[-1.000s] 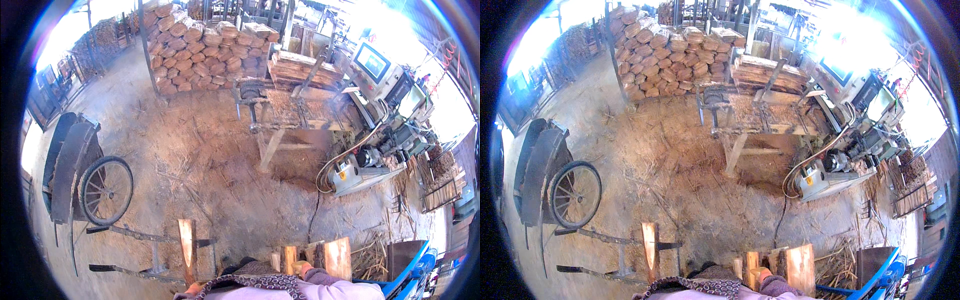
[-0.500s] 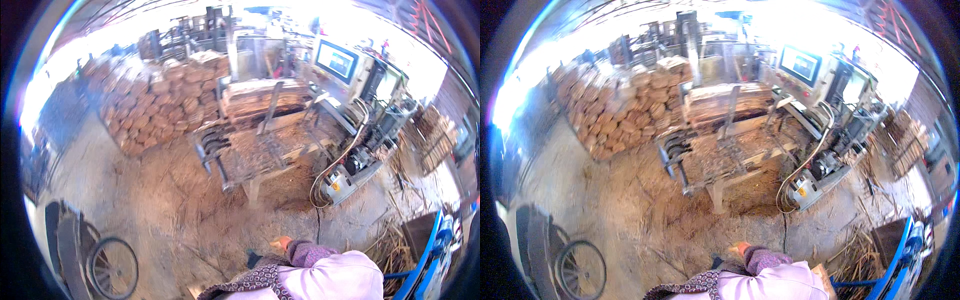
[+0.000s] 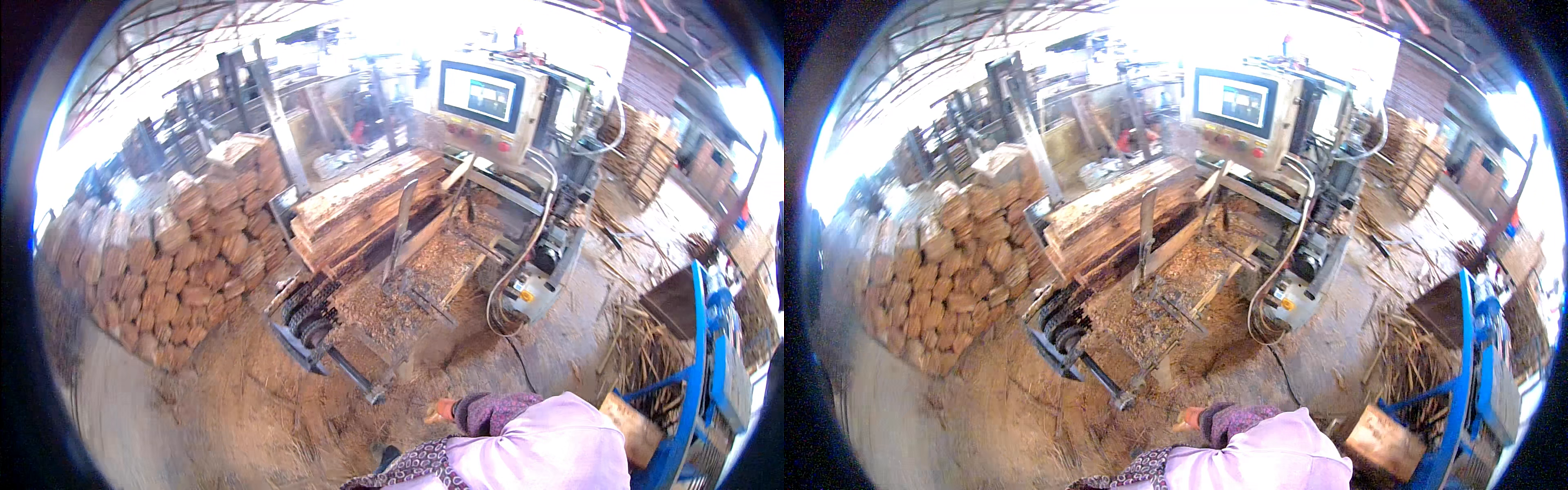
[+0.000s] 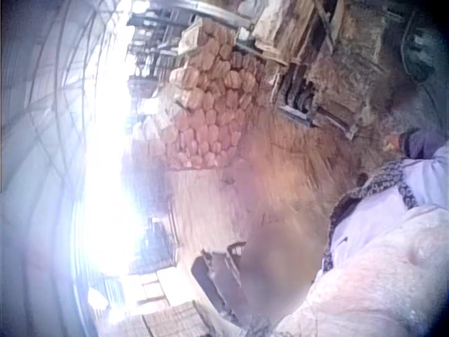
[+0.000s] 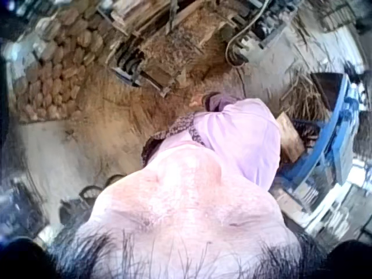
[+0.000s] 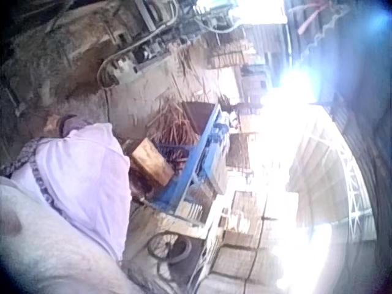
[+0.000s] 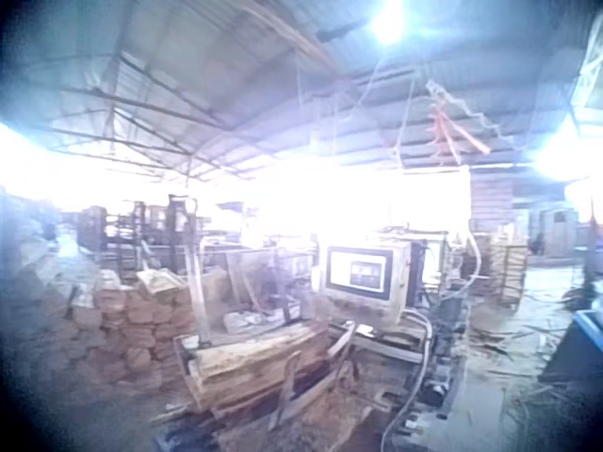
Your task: The person picks up logs from a large pile and places them onto a conveyor belt feeding a wood processing machine. They handle the logs one by one, positioning them for the machine to process. The person wears gloves and works in a workshop environment filled with wood and machinery.
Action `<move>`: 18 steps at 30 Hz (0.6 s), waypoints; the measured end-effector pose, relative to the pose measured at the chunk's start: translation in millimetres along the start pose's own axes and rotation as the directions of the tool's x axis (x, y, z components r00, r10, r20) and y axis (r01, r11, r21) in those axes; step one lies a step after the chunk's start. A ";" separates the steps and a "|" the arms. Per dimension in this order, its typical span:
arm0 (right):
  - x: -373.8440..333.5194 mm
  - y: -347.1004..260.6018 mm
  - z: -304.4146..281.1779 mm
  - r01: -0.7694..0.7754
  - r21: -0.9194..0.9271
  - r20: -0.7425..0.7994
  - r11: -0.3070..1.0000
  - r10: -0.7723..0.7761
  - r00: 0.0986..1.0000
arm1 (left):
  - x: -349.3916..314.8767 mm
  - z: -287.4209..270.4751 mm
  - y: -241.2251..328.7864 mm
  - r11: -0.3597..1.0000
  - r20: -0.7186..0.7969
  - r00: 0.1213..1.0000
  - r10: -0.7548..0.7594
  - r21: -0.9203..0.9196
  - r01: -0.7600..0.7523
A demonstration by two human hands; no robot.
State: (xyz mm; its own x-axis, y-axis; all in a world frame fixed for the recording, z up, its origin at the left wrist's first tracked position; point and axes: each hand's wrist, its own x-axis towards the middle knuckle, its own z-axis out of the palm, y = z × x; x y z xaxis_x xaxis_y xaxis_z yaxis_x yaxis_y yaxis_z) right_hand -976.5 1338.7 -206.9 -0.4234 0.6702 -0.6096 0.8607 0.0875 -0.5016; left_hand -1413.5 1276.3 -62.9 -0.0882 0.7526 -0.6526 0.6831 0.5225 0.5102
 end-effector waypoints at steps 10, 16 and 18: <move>-100.2 -58.5 -51.7 -0.222 0.296 -0.281 0.929 0.307 0.909 | 99.4 -114.2 -32.3 0.967 0.087 0.996 0.015 0.253 -0.037; -166.4 -15.8 -0.4 -0.310 0.532 -0.249 0.788 0.495 0.832 | 134.2 -63.9 61.0 0.904 0.258 0.931 0.258 0.276 -0.327; -174.8 20.1 38.6 -0.432 0.644 -0.163 0.631 0.665 0.729 | 136.5 -26.3 119.8 0.869 0.336 0.878 0.340 0.243 -0.430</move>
State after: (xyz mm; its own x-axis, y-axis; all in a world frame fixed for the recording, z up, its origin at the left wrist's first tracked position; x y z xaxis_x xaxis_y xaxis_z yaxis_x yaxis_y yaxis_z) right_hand -896.1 1194.9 -134.1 0.3097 0.6668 -0.6778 0.5440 -0.7090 -0.4488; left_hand -1362.8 1452.1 -76.2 0.3984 0.7043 -0.5875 0.8083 0.0331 0.5878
